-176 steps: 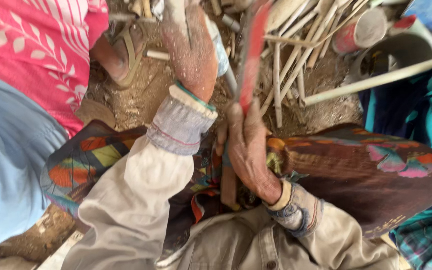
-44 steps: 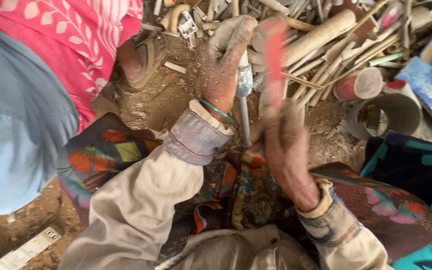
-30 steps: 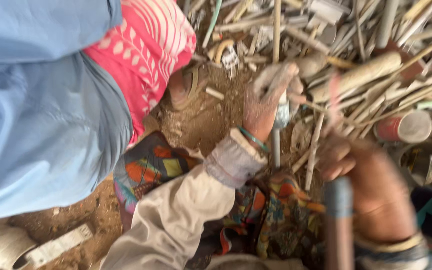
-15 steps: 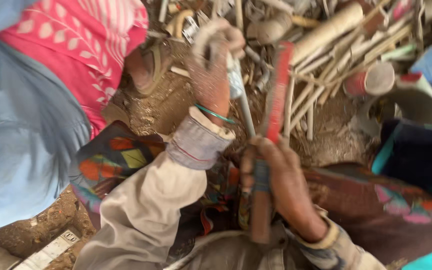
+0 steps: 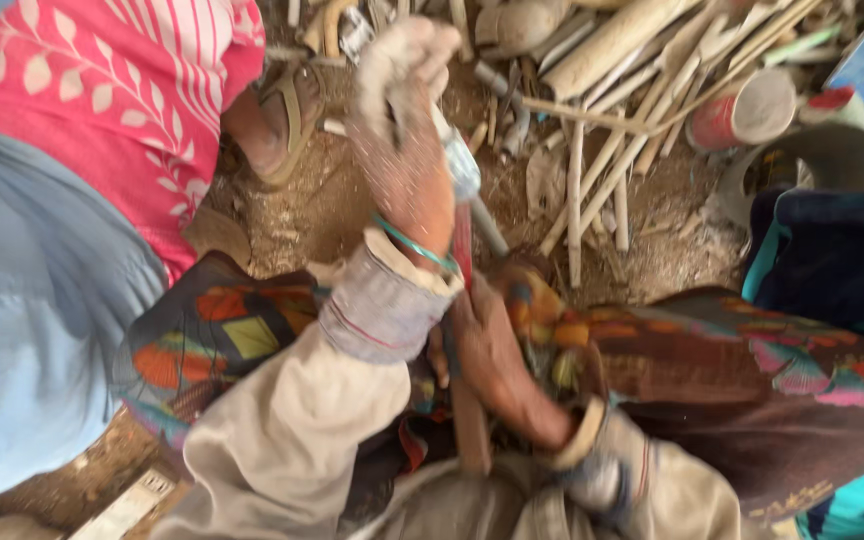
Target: The person uses a hacksaw blade and their hands to clean and smooth the ends of several PVC pipes and joint fittings while sitting on the ground.
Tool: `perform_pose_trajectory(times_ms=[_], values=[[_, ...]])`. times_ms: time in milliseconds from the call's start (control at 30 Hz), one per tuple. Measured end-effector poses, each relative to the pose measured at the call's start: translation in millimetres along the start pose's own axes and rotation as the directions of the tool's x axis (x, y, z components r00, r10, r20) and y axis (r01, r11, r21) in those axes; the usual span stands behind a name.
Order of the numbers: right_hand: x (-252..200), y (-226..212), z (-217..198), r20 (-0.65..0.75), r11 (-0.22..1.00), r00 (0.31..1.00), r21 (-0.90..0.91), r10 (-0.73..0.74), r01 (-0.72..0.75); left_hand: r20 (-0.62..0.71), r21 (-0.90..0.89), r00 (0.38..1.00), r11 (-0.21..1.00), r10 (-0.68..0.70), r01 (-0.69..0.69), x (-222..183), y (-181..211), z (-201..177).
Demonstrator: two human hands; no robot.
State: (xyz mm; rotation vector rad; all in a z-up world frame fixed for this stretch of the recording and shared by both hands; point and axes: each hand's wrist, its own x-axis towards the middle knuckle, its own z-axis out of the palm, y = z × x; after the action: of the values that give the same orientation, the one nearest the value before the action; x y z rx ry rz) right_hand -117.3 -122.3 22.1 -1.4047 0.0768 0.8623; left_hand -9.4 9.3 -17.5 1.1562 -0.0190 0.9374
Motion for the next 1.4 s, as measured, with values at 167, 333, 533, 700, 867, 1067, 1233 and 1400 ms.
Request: perform_pose_trajectory(times_ms=[167, 333, 533, 700, 867, 1067, 1233, 1400], values=[[-11.4, -7.3, -7.3, -0.099, 0.934, 0.931, 0.027, -0.351, 0.355, -0.088, 0.303, 0.994, 0.952, 0.062, -0.032, 7.7, -14.4, -10.8], [-21.0, -8.8, 1.7, -0.048, 0.955, 0.967, 0.154, -0.249, 0.253, 0.008, -0.081, 0.999, 0.995, -0.049, 0.050, -1.9, 14.1, -2.0], [-11.2, -10.0, -8.4, 0.014, 0.933, 0.985, 0.324, -0.170, 0.156, -0.081, -0.043, 0.955, 0.958, -0.285, 0.282, -1.7, 27.4, 8.2], [-11.9, -7.2, -4.6, 0.037, 0.873, 0.990, 0.477, -0.135, 0.101, 0.021, -0.127, 0.999, 0.991, -0.032, 0.034, -12.0, 10.5, 11.2], [-12.3, -9.3, -5.7, 0.055, 0.867, 0.998, 0.498, -0.034, 0.002, -0.021, 0.011, 1.000, 1.000, 0.014, -0.013, -15.2, 2.7, 9.1], [-0.8, 0.2, -8.4, 0.066, 0.859, 0.991, 0.506, -0.120, 0.071, -0.093, -0.026, 0.995, 1.000, -0.020, 0.017, -14.9, -3.6, 8.5], [6.5, 1.4, -8.2, 0.107, 0.871, 0.969, 0.468, -0.221, 0.147, -0.118, -0.126, 0.990, 0.990, -0.083, 0.068, -14.7, 5.2, 11.2], [7.8, -0.5, -12.8, 0.127, 0.897, 0.937, 0.354, -0.325, 0.264, -0.076, -0.179, 0.985, 0.974, -0.155, 0.139, -17.4, 19.7, 8.6]])
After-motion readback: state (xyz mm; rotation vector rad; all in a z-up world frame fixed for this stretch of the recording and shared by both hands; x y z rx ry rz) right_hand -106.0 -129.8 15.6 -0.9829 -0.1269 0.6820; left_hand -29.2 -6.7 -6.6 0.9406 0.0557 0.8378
